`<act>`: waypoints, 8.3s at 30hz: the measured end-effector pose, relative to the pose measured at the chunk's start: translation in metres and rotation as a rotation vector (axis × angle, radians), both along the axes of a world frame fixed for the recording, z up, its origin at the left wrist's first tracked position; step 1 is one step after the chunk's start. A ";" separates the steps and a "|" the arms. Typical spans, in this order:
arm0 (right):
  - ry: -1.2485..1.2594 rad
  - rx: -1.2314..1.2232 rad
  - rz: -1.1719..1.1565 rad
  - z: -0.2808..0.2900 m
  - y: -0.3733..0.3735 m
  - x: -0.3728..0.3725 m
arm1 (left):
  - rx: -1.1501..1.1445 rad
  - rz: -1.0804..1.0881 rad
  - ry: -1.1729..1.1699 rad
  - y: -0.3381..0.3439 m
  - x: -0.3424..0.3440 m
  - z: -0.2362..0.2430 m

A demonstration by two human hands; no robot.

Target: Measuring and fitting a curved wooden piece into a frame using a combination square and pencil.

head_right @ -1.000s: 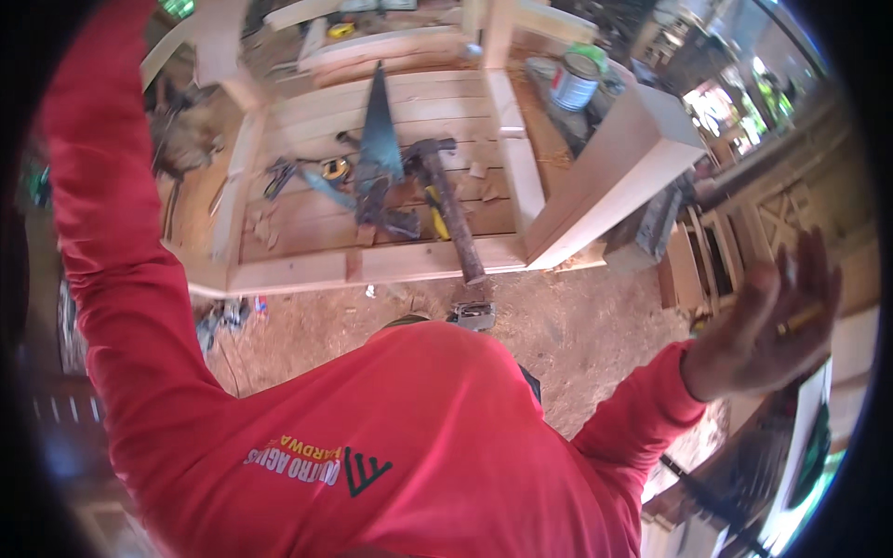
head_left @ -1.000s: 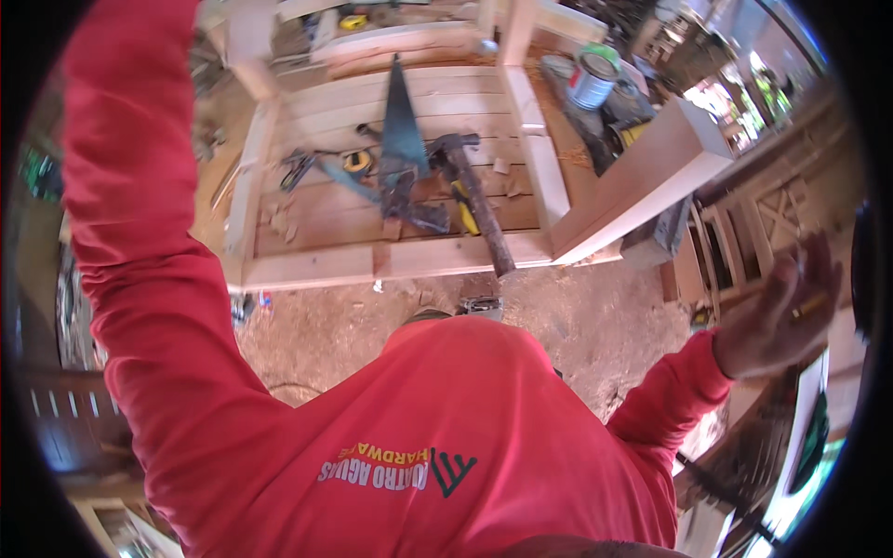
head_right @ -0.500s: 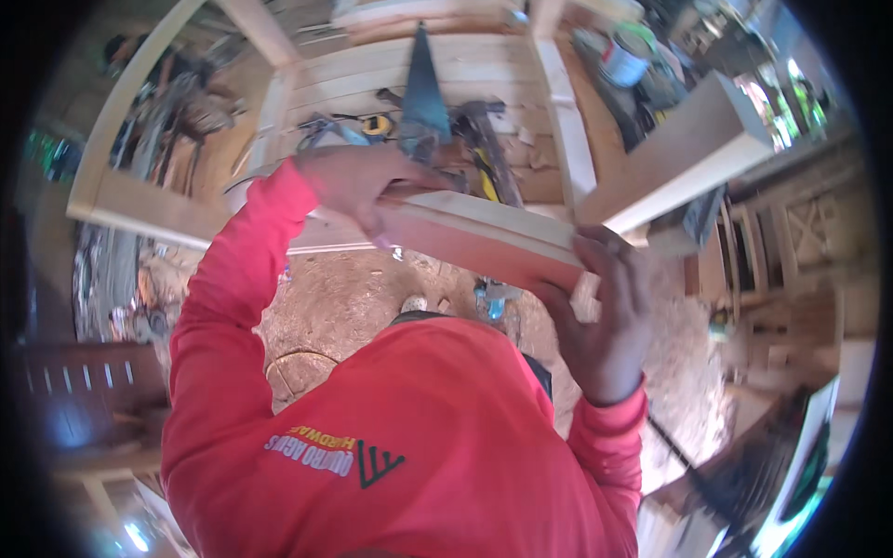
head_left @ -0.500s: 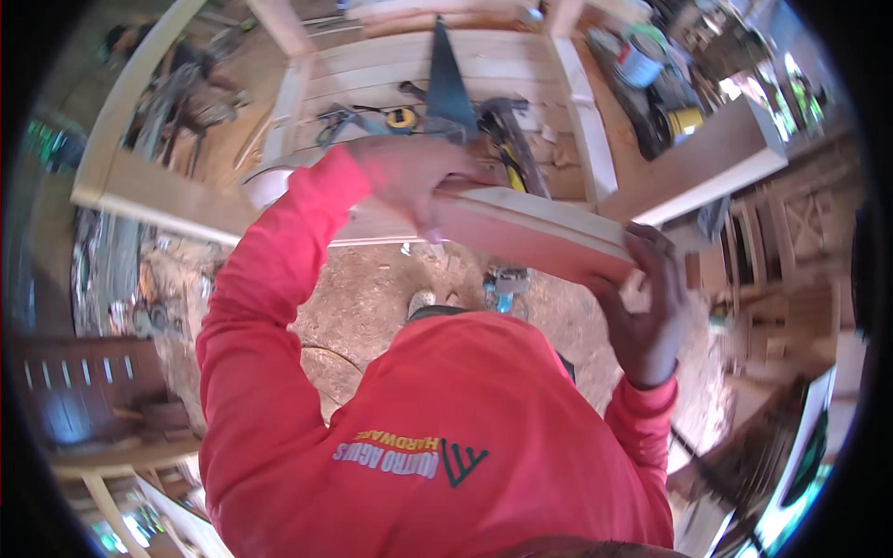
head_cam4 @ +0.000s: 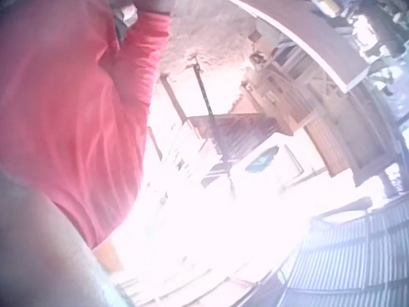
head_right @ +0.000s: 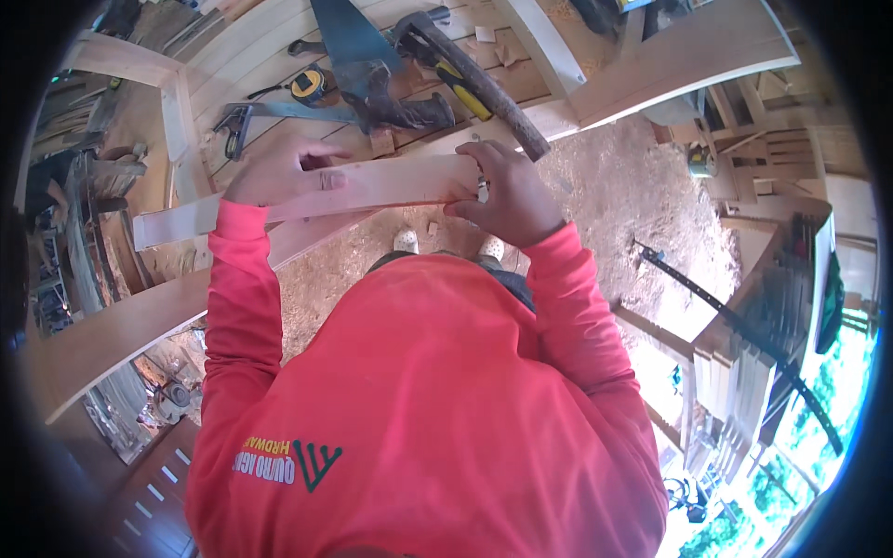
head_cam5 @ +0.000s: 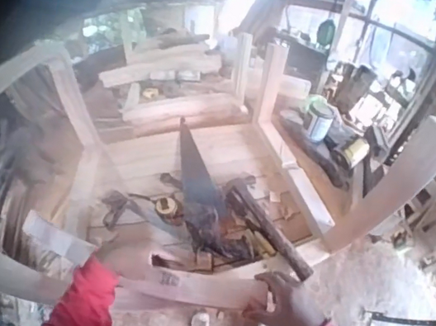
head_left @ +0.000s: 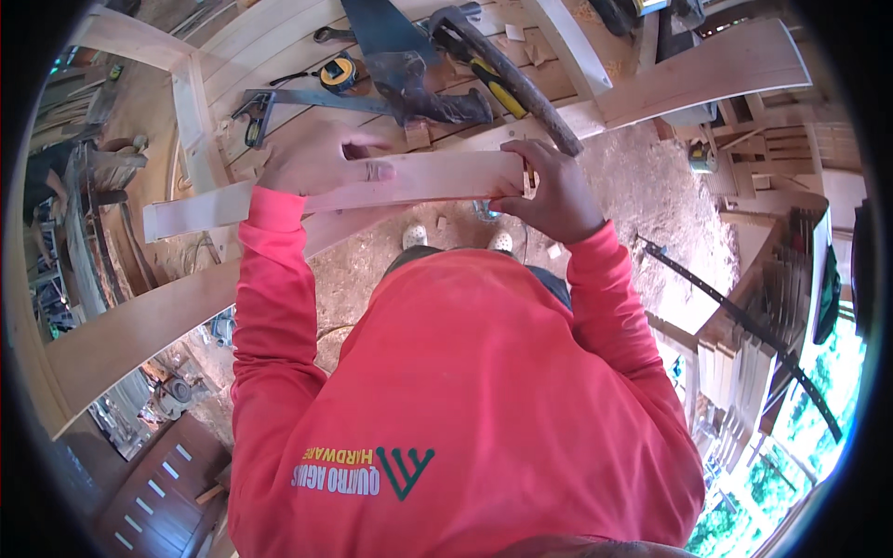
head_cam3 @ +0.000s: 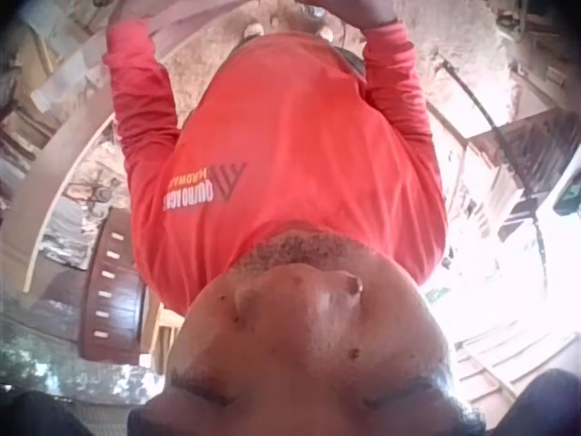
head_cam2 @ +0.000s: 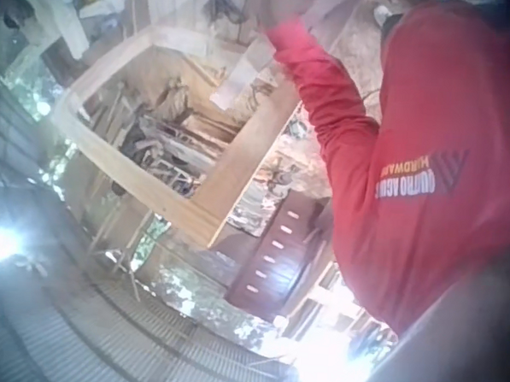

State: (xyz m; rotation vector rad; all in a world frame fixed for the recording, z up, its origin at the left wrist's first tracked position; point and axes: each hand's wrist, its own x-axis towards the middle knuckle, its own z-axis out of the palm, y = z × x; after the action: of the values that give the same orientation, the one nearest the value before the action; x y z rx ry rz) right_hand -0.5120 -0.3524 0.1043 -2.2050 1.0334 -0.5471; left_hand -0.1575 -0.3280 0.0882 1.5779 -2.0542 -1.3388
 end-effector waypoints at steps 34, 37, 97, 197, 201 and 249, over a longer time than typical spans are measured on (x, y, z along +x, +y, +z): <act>0.132 -0.325 -0.473 -0.055 -0.039 -0.055 | 0.128 0.928 -0.693 -0.020 0.188 -0.083; 0.134 -0.347 -0.510 -0.066 -0.039 -0.061 | 0.052 0.996 -0.448 -0.037 0.177 -0.081; -0.194 0.553 -0.378 -0.002 0.107 -0.021 | -0.649 -0.104 -0.133 0.044 -0.086 -0.005; 0.221 0.044 -0.059 -0.009 0.089 0.018 | -0.651 -0.125 -0.127 0.040 -0.086 0.001; -0.025 -0.105 -0.244 0.003 0.086 0.009 | -0.695 -0.110 -0.122 0.045 -0.088 0.002; -0.345 0.148 -0.538 0.036 0.086 -0.113 | -0.814 -0.041 -0.723 0.036 -0.041 0.039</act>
State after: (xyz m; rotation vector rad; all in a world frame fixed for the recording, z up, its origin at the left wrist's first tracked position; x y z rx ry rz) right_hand -0.6249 -0.2661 0.1407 -1.6172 1.4199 -1.0098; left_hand -0.1986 -0.2922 0.1271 1.6985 -2.5034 0.1930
